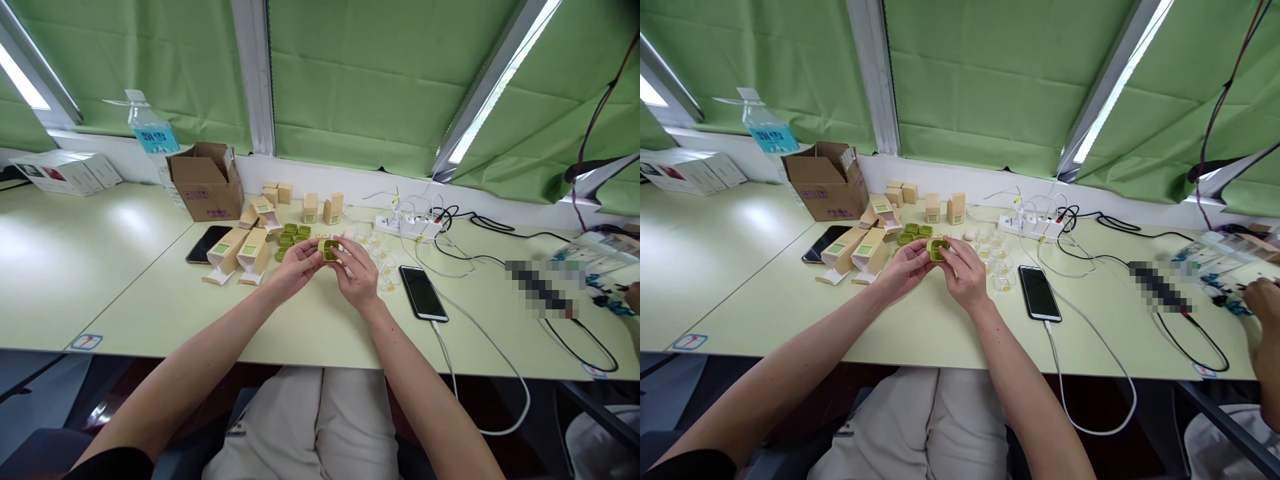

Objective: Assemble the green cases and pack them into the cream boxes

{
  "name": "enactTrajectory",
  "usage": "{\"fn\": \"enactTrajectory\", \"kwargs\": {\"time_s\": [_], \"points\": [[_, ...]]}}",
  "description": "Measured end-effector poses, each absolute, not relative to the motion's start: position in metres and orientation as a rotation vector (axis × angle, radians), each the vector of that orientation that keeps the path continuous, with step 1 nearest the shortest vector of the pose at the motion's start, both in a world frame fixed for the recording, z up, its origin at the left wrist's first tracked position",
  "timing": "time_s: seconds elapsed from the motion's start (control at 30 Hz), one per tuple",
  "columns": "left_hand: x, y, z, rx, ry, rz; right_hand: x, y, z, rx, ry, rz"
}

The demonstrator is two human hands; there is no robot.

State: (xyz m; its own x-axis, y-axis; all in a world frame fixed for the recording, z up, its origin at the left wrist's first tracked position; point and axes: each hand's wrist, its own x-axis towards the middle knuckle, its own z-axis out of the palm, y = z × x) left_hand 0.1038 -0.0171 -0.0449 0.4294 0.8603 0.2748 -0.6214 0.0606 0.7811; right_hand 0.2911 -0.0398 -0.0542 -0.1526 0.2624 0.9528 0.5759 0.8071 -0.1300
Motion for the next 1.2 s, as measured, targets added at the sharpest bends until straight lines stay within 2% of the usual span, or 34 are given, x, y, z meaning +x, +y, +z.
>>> {"fn": "enactTrajectory", "kwargs": {"time_s": [1.2], "points": [[0.1032, -0.0200, -0.0393, 1.034, 0.315, 1.119, 0.2862, -0.0459, -0.0494, -0.765, -1.784, -0.090]]}}
